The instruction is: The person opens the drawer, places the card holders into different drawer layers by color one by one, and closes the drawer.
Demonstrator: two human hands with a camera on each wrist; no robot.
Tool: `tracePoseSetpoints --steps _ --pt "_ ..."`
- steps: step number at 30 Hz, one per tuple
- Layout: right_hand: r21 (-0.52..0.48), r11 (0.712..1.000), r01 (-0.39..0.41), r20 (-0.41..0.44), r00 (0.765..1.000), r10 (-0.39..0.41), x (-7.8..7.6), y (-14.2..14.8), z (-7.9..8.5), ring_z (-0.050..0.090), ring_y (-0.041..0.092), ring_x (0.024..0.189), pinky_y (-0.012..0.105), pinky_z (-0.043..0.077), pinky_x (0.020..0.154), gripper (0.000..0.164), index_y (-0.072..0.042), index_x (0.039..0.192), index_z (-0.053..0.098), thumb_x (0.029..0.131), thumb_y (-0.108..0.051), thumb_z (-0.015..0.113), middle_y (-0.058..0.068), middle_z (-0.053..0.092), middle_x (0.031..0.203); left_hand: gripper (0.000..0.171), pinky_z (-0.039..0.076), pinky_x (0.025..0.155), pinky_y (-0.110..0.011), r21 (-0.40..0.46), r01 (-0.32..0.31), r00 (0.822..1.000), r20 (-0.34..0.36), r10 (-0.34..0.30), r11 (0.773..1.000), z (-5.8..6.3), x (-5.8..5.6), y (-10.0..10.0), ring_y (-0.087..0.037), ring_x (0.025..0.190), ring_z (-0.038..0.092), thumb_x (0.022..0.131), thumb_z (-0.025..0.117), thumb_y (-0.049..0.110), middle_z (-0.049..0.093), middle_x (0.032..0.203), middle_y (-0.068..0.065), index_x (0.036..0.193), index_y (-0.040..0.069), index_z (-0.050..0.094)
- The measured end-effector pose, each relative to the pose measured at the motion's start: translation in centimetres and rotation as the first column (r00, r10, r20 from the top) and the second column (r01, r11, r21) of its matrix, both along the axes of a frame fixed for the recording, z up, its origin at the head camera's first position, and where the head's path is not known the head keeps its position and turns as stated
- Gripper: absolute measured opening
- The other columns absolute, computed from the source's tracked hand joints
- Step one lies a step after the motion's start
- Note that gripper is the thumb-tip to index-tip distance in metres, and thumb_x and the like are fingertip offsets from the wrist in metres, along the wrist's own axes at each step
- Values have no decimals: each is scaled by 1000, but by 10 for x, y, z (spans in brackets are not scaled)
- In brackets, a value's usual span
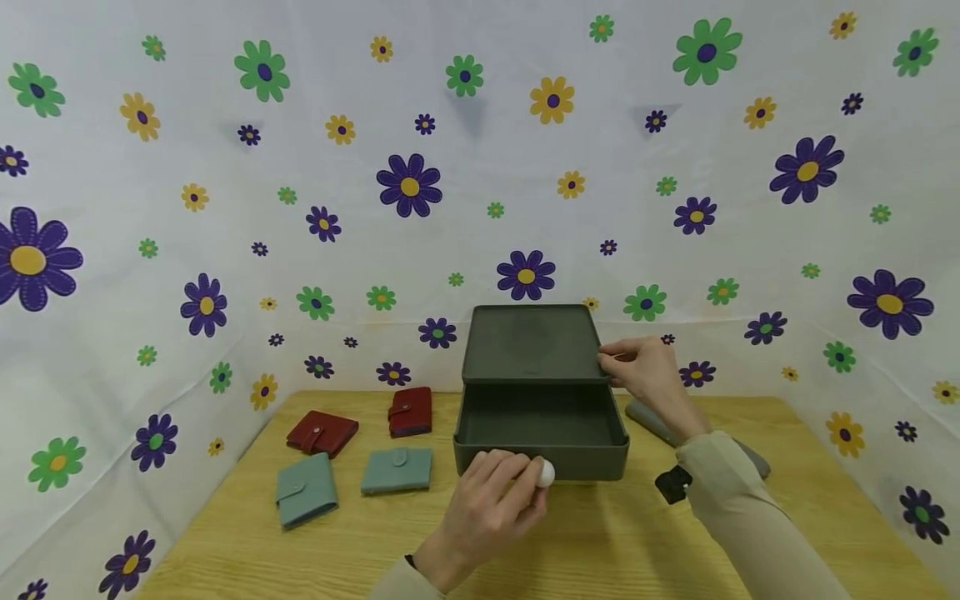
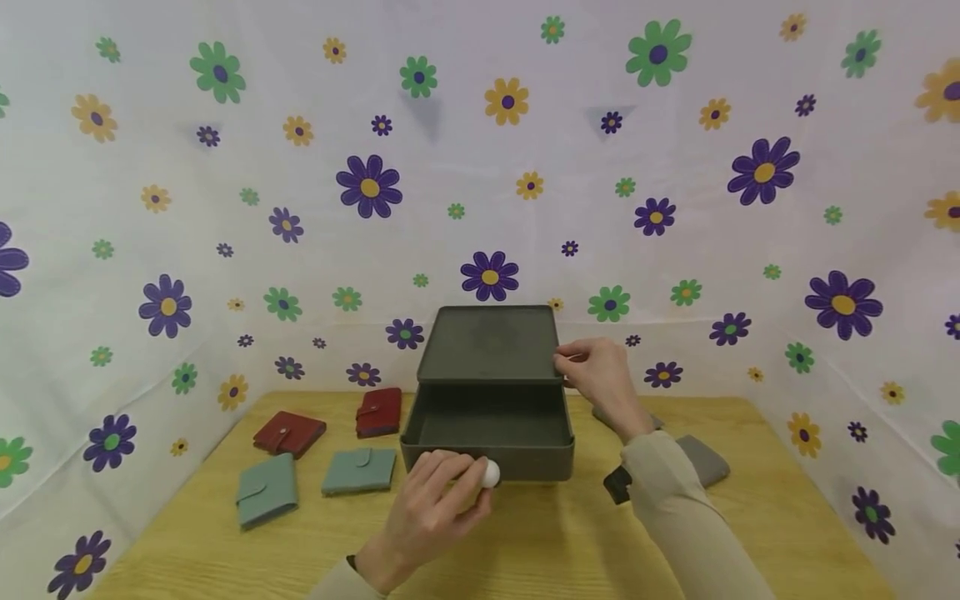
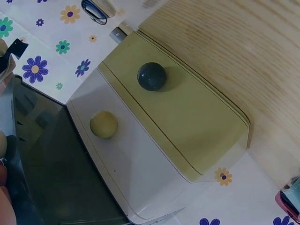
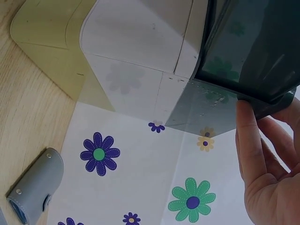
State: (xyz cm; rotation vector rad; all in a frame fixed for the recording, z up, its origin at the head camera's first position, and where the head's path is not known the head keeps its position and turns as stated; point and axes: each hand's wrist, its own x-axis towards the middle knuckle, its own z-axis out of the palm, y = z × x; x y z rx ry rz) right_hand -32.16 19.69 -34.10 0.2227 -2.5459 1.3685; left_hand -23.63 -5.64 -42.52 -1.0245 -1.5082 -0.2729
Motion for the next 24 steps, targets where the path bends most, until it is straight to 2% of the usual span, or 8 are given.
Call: tracePoseSetpoints --steps 6,19,24 --pt "-2 1000 9 -4 1000 -9 -1 0 -1 74 25 84 31 60 69 26 1 115 71 95 -14 64 25 70 107 22 46 64 -26 -3 3 1000 8 -3 1000 0 0 0 -17 75 57 90 59 18 66 88 -4 99 4 73" --pt "0 1000 23 -9 1000 -23 -1 -1 -1 73 25 85 30 60 68 26 0 114 72 94 -14 65 23 72 105 22 46 64 -26 -16 19 1000 15 -19 1000 -1 3 -1 -17 77 57 91 59 18 65 89 -5 101 4 72" --pt "3 1000 20 -18 1000 -20 -2 -1 0 73 24 83 30 60 68 25 1 113 72 93 -14 65 23 72 105 23 48 66 -27 -19 44 999 13 -44 999 1 5 -5 -18 79 59 92 59 21 66 90 -5 100 4 72"
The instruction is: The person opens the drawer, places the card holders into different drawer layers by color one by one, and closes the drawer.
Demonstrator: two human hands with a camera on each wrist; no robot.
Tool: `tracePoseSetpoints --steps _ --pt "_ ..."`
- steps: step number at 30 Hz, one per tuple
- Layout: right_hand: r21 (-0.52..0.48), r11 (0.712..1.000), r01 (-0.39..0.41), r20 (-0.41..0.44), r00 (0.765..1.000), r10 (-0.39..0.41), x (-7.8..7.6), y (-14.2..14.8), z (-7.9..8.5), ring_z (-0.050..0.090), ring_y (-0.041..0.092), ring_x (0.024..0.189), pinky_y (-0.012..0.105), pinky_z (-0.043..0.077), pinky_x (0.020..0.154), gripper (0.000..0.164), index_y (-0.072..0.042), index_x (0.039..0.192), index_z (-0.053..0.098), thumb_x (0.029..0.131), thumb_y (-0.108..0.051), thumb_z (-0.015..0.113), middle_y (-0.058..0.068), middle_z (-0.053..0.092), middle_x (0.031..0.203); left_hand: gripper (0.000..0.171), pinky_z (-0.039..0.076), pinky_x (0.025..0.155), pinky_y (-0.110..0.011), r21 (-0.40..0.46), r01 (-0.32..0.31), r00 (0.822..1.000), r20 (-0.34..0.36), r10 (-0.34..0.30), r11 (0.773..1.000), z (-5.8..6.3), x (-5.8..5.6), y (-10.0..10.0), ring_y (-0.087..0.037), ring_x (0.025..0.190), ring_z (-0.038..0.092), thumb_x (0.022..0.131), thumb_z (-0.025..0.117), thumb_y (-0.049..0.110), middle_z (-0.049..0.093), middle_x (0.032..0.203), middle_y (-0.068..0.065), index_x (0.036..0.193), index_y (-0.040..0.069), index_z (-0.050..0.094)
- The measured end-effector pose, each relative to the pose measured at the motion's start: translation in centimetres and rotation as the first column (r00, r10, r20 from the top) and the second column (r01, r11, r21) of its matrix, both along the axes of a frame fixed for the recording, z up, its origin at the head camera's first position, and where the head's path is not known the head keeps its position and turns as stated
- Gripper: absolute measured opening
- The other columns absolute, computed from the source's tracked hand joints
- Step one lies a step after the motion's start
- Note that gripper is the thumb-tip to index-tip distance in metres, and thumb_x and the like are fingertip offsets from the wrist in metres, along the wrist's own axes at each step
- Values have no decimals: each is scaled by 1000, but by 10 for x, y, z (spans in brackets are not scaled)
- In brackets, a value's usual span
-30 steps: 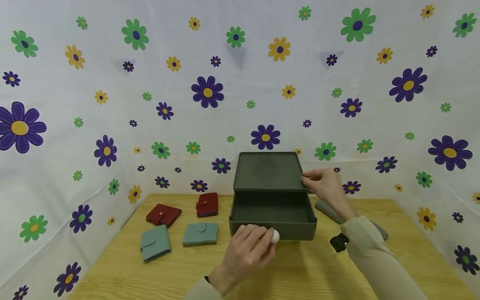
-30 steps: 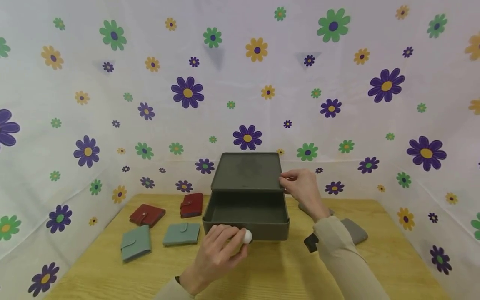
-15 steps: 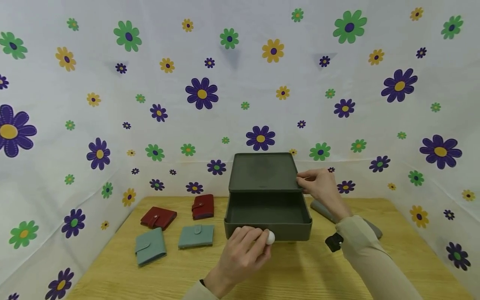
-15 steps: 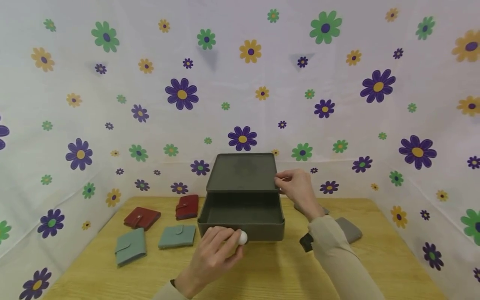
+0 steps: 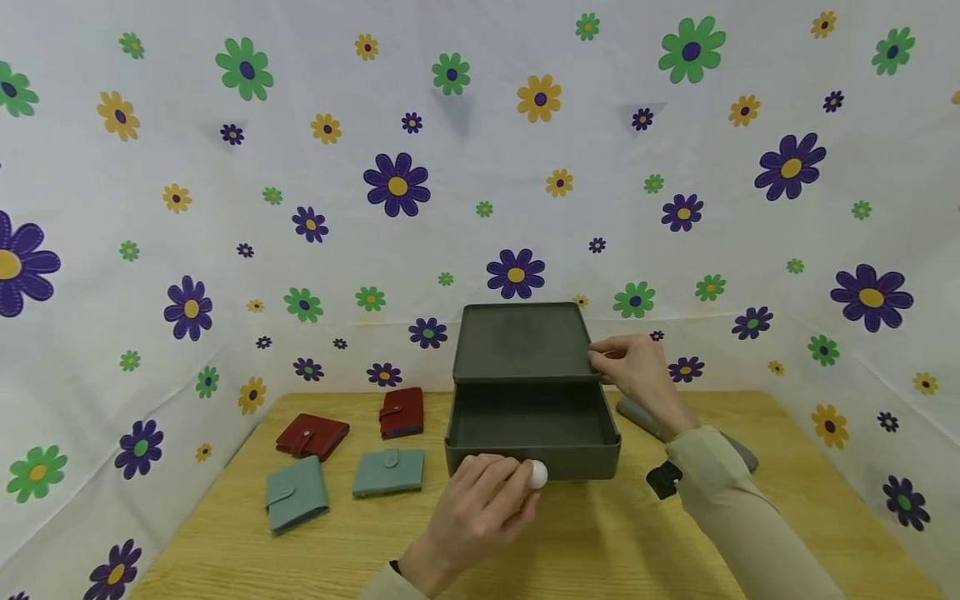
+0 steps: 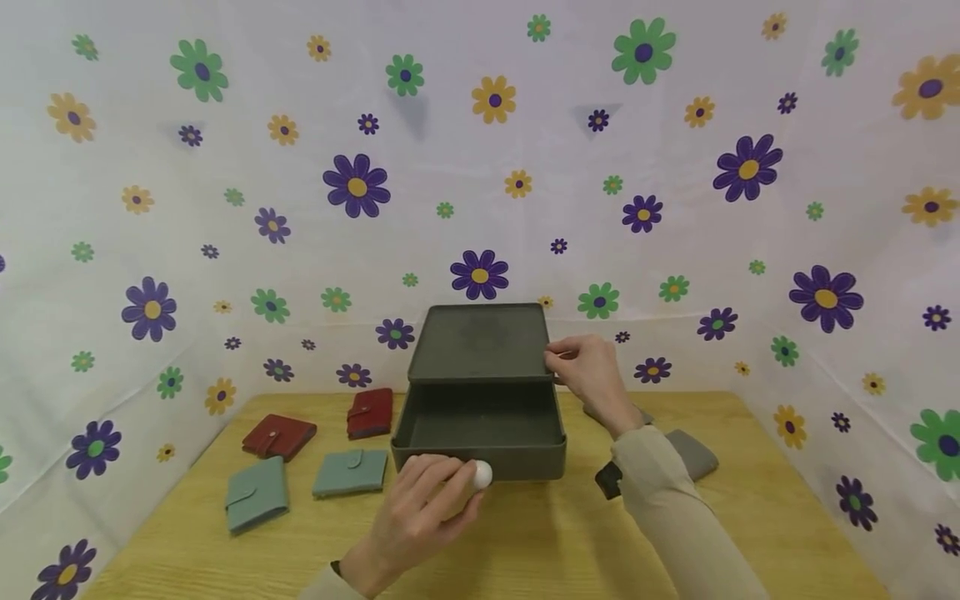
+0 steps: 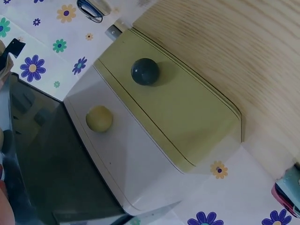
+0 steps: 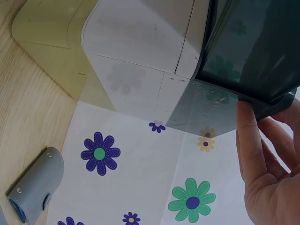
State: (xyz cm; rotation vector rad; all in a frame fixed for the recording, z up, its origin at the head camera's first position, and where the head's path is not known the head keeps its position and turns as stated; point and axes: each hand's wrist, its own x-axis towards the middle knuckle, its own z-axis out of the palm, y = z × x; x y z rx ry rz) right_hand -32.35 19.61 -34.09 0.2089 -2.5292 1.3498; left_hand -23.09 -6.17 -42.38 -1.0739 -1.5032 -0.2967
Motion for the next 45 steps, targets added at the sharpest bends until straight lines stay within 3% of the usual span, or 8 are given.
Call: tracePoseSetpoints --steps 8,21,27,33,37,40,42,45 --pt "-3 1000 -5 -4 1000 5 1 -1 0 73 25 84 30 60 67 25 1 112 72 93 -14 65 23 72 104 26 49 65 -29 99 63 997 -44 -59 993 14 1 -14 -21 74 59 94 55 18 67 85 -9 91 0 74" --pt "-8 1000 -17 12 1000 17 3 -1 -4 73 24 83 30 60 68 26 1 113 71 94 -14 64 23 72 104 27 47 68 -33 254 92 984 125 -127 963 14 -15 -57 -26 77 55 96 55 15 63 89 -16 92 -7 71" --pt "6 999 -31 1 1000 31 4 0 -4 73 27 84 37 61 71 27 1 114 71 95 -15 63 24 71 104 26 49 70 -32 278 42 975 197 -100 960 5 -31 -81 -26 78 58 97 55 15 64 91 -16 96 -5 71" --pt "9 1000 -21 12 1000 21 6 0 -4 73 26 86 32 60 68 27 0 115 71 95 -16 63 23 72 106 22 53 62 -32 250 -108 946 324 22 962 -7 -41 -104 -22 75 63 95 58 18 68 87 -9 94 1 73" --pt "6 1000 -27 16 999 27 7 1 -5 73 27 88 31 60 69 28 0 117 70 95 -17 63 22 71 108 11 53 58 -32 178 -228 897 422 135 957 -15 -50 -119 -18 70 64 85 68 12 68 82 -6 89 4 73" --pt "7 1000 -29 18 999 29 6 2 -4 73 27 88 31 60 69 28 0 118 70 96 -16 62 23 71 108 8 53 56 -31 58 -306 828 509 236 950 -22 -59 -131 -17 70 63 79 75 9 68 81 -4 87 7 74" --pt "7 1000 -28 14 1000 28 5 2 -2 73 26 87 31 60 69 28 0 118 70 97 -16 61 23 71 108 10 54 58 -32 -48 -349 742 596 307 936 -27 -65 -139 -19 73 64 79 76 11 68 84 -4 89 8 74" --pt "2 1000 -31 8 1000 31 1 0 1 73 26 86 30 60 69 27 0 117 70 97 -15 62 23 71 108 18 57 71 -40 -222 -383 522 749 408 897 -31 -74 -150 -26 86 66 83 76 16 70 98 -8 98 8 74"
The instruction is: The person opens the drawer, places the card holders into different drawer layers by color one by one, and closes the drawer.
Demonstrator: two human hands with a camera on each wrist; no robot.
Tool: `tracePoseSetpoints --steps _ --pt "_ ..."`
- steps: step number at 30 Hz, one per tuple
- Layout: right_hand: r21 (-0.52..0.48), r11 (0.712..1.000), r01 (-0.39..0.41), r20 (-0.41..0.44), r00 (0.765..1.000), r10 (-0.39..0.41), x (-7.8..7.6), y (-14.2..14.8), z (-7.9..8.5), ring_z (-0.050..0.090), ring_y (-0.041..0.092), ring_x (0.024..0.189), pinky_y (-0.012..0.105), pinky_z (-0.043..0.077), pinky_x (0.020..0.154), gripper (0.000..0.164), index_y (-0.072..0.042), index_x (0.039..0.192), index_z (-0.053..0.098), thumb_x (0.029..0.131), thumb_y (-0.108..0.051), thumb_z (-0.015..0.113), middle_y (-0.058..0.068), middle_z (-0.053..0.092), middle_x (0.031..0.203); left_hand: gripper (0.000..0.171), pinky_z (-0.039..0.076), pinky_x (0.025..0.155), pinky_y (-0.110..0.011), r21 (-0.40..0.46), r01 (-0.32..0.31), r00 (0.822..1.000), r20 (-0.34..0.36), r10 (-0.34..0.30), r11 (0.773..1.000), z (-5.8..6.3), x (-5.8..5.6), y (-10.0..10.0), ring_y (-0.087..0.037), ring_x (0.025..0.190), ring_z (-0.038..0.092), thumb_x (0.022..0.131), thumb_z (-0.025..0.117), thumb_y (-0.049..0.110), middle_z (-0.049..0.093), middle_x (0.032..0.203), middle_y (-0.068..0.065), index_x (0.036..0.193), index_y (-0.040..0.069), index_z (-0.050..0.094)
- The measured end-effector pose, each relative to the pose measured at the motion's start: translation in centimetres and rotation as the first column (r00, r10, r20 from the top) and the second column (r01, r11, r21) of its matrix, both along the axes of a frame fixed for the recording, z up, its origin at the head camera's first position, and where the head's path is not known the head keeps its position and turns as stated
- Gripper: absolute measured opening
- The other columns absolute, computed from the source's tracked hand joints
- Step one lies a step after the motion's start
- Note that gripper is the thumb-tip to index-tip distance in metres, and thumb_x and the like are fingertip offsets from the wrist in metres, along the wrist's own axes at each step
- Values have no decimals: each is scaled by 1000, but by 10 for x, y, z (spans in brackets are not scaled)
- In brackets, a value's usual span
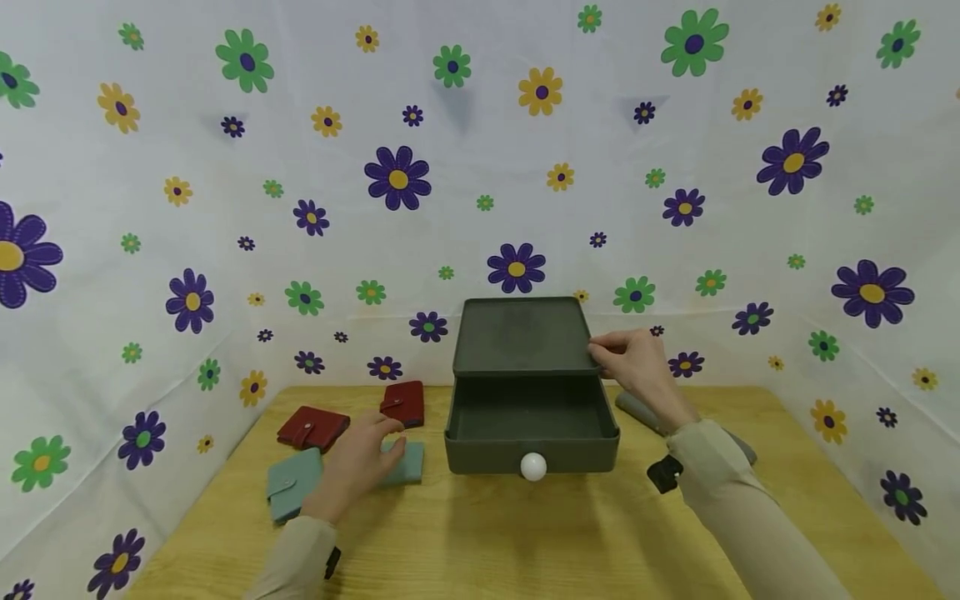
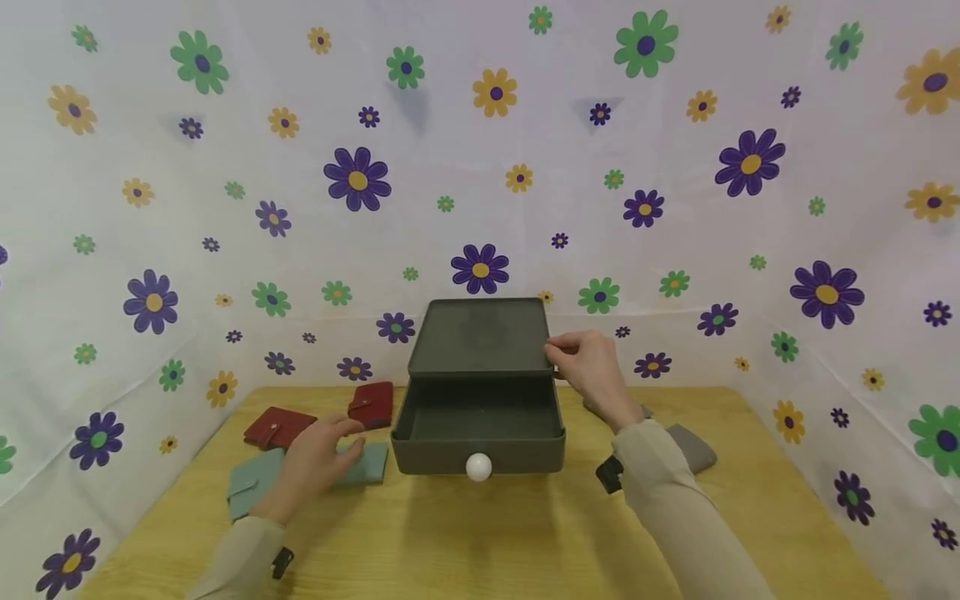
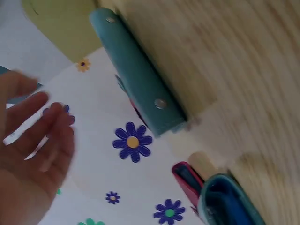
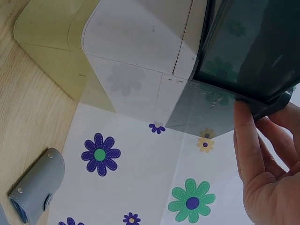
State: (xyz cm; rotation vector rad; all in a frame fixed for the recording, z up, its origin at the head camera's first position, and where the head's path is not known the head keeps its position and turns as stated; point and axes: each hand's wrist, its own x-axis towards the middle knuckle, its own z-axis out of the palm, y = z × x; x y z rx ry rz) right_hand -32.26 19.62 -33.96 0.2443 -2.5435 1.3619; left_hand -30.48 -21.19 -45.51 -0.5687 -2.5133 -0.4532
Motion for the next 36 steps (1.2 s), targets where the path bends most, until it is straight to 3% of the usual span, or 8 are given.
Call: tracePoseSetpoints --steps 2,5,9,13,19,29,31,36 --pt "-5 1000 -1 -5 1000 1 -2 1 1 73 26 86 31 60 70 27 1 117 70 97 -15 61 23 71 108 27 55 81 -46 -56 -50 981 184 60 997 -2 -6 -6 -30 96 66 85 75 20 69 107 -11 108 7 72" --pt "-6 1000 0 4 1000 0 -2 2 1 73 26 86 33 60 71 27 1 116 70 97 -16 61 23 71 108 38 52 90 -51 -128 -57 921 376 102 990 -6 -12 -14 -34 105 64 85 75 26 68 116 -14 116 6 68" --pt "-1 1000 8 16 1000 -8 -1 3 0 73 25 86 33 60 71 27 0 116 71 97 -17 62 22 72 107 41 51 92 -51 -115 -25 857 509 80 993 -9 -15 -22 -33 107 64 84 76 31 69 115 -11 115 5 67" --pt "5 1000 6 4 1000 -6 1 2 -1 73 26 87 30 60 69 27 1 115 71 96 -17 62 22 72 106 38 51 91 -50 -55 -31 812 581 58 998 -9 -15 -28 -28 105 63 84 76 32 68 116 -10 112 7 66" --pt "3 1000 5 -7 1000 -5 0 2 0 73 26 87 30 60 70 27 1 115 71 96 -15 63 23 72 106 44 51 82 -45 -66 -18 785 617 55 998 -6 -17 -33 -20 91 57 78 81 32 66 113 -10 111 11 61" --pt "20 1000 -4 -19 1000 4 -1 2 1 73 25 85 31 60 70 27 2 116 70 97 -14 61 24 71 107 54 48 86 -45 -96 -39 722 686 94 995 -3 -14 -34 -21 96 54 69 89 20 60 113 -7 111 15 55" --pt "23 1000 -3 -21 1000 4 -1 3 1 73 25 85 31 60 70 27 2 116 70 97 -14 61 24 71 107 54 48 85 -44 -85 -31 720 689 81 996 -2 -14 -34 -21 94 53 69 90 19 59 111 -7 110 15 56" --pt "29 1000 -1 -22 1000 2 -1 2 0 73 26 86 31 60 69 26 1 116 70 97 -14 62 23 71 106 49 47 84 -42 -35 -30 739 672 46 999 -2 -10 -35 -20 92 52 67 90 16 60 110 -6 104 13 57"
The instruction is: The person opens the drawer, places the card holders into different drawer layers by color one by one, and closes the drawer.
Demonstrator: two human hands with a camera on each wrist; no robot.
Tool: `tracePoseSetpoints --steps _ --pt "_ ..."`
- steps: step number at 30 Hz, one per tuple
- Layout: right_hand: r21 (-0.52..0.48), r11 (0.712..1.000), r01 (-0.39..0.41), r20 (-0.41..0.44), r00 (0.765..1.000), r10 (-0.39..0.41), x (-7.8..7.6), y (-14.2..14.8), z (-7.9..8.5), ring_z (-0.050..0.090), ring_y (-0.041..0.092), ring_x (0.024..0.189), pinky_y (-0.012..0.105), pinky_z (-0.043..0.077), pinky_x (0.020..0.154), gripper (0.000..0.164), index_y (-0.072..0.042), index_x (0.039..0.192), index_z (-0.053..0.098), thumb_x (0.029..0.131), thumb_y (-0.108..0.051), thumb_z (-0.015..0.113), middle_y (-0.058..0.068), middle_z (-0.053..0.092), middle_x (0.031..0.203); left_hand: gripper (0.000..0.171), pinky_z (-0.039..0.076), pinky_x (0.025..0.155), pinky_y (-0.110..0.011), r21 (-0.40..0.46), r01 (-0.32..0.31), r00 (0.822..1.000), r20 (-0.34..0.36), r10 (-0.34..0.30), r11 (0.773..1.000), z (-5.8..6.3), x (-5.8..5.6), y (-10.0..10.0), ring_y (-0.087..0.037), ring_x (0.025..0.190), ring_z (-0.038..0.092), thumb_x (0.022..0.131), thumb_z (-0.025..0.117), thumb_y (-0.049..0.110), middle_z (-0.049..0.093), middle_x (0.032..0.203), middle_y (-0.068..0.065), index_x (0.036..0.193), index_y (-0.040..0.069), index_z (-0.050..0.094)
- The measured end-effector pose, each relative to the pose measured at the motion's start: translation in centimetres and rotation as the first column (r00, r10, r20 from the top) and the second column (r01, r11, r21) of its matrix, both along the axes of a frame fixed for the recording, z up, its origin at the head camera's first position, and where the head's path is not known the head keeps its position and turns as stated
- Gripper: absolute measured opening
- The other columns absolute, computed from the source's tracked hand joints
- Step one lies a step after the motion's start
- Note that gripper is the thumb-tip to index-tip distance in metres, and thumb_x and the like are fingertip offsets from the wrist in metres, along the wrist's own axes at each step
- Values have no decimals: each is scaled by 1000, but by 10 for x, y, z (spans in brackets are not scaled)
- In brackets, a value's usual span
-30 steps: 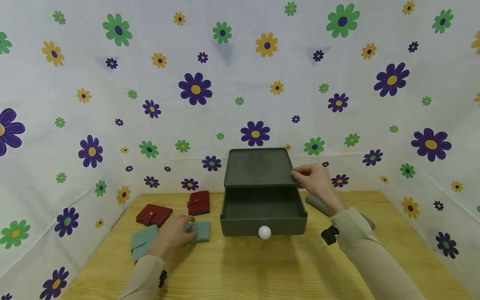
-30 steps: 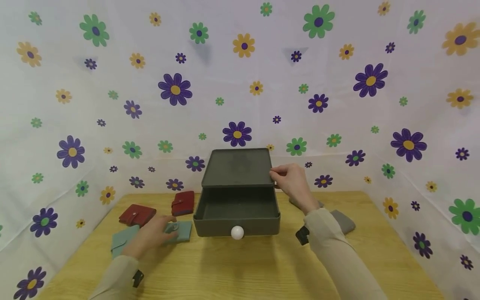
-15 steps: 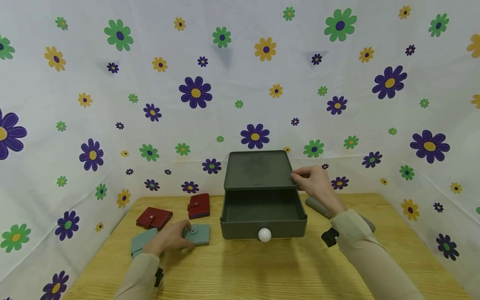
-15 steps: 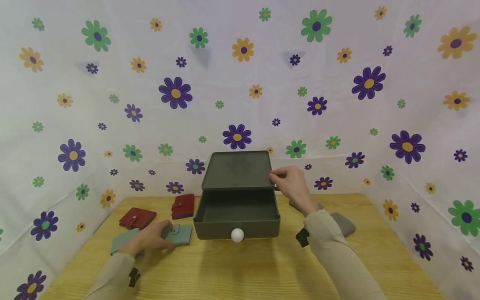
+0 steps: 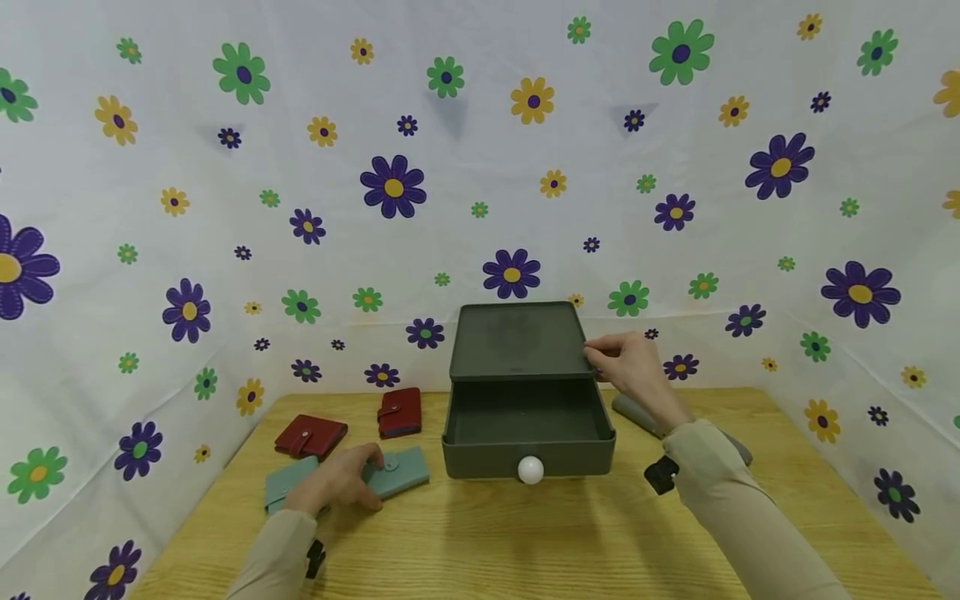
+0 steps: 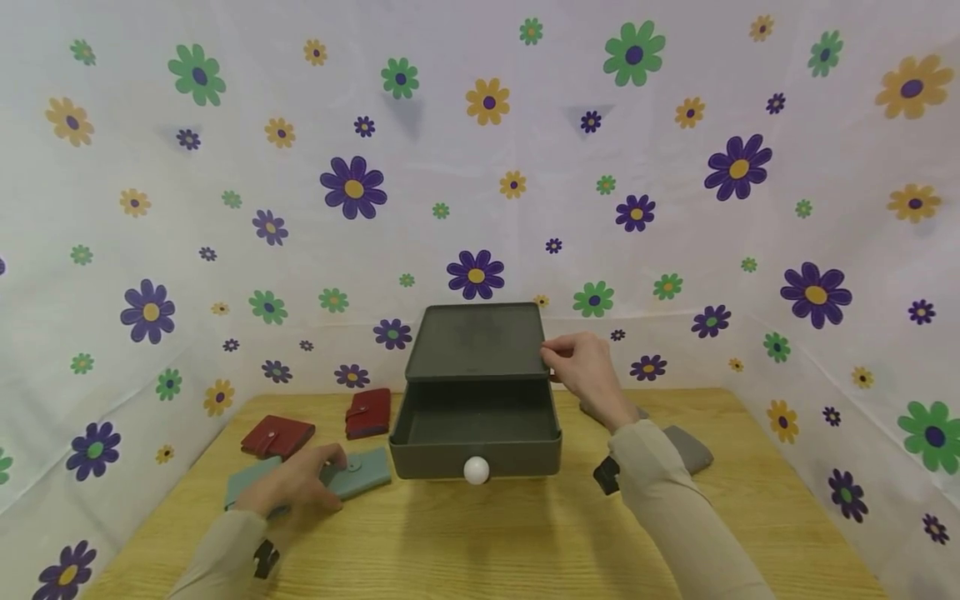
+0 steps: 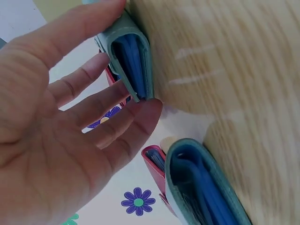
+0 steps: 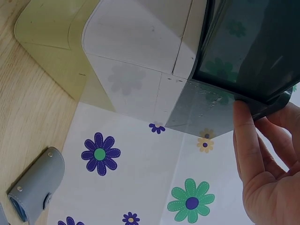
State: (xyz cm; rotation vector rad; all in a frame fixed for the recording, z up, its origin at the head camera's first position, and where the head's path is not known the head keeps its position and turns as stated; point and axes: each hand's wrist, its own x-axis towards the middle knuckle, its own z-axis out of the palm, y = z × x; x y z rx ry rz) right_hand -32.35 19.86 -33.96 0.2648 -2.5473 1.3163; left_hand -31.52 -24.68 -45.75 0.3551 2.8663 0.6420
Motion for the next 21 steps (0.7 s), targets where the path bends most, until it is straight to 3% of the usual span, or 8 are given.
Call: tracePoseSetpoints --steps 10,21 --pt "4 1000 -4 0 1000 4 0 0 2 73 26 86 31 60 70 27 2 116 70 97 -13 61 23 71 107 44 43 73 -34 -13 -24 998 -53 23 1000 -2 0 -1 -18 80 48 64 93 21 58 92 -2 91 11 59" --pt "8 1000 -2 -1 1000 2 1 -1 2 73 26 86 31 60 69 27 3 116 70 96 -14 61 24 71 106 45 41 68 -32 -23 -23 997 -81 21 999 -2 -1 -3 -17 76 47 61 94 24 57 87 -1 88 11 60"
